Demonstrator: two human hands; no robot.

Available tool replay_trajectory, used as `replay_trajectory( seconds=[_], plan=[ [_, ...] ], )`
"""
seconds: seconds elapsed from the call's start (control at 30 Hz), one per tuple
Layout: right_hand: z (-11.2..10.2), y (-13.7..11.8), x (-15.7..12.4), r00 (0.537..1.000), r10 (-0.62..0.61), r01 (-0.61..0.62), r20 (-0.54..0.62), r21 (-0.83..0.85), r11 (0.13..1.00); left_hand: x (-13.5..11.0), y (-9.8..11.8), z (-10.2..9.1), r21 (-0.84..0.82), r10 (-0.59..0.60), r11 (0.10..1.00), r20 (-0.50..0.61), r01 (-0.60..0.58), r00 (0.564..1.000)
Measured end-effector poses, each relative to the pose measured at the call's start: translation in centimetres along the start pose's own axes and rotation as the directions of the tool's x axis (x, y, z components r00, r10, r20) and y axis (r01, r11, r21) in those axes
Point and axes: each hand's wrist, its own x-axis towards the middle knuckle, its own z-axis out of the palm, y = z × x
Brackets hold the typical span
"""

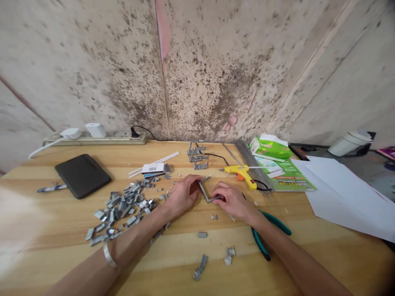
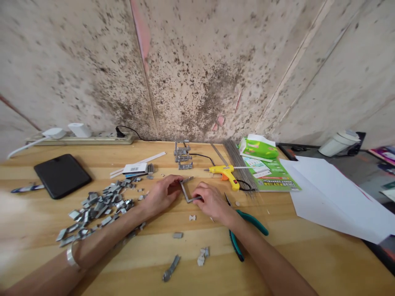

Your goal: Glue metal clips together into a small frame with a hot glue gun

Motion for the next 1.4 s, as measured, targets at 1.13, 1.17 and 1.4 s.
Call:
replay_trajectory(
  seconds=[1.13, 1.17, 1.4],
  plan=[
    [0.0, 0.0, 0.0, 1.000, -0.005, 0.004, -0.015, -0.080, 0.997, 0.3, 0.7, -0.4, 0.014, -0.039, 0.999, 0.021, 0.039, 0.999],
    [0.1, 0.0, 0.0, 1.000, -0.008, 0.006, -0.016, -0.081, 0.997, 0.3, 0.8, -0.4, 0.012, -0.043, 0.999, 0.023, 0.043, 0.999],
    [-0.1, -0.2, 0.0, 1.000, 0.013, -0.013, -0.012, -0.068, 0.998, 0.3, 1.1, -0.6, 0.003, -0.028, 1.000, 0.006, 0.028, 1.000]
  ],
)
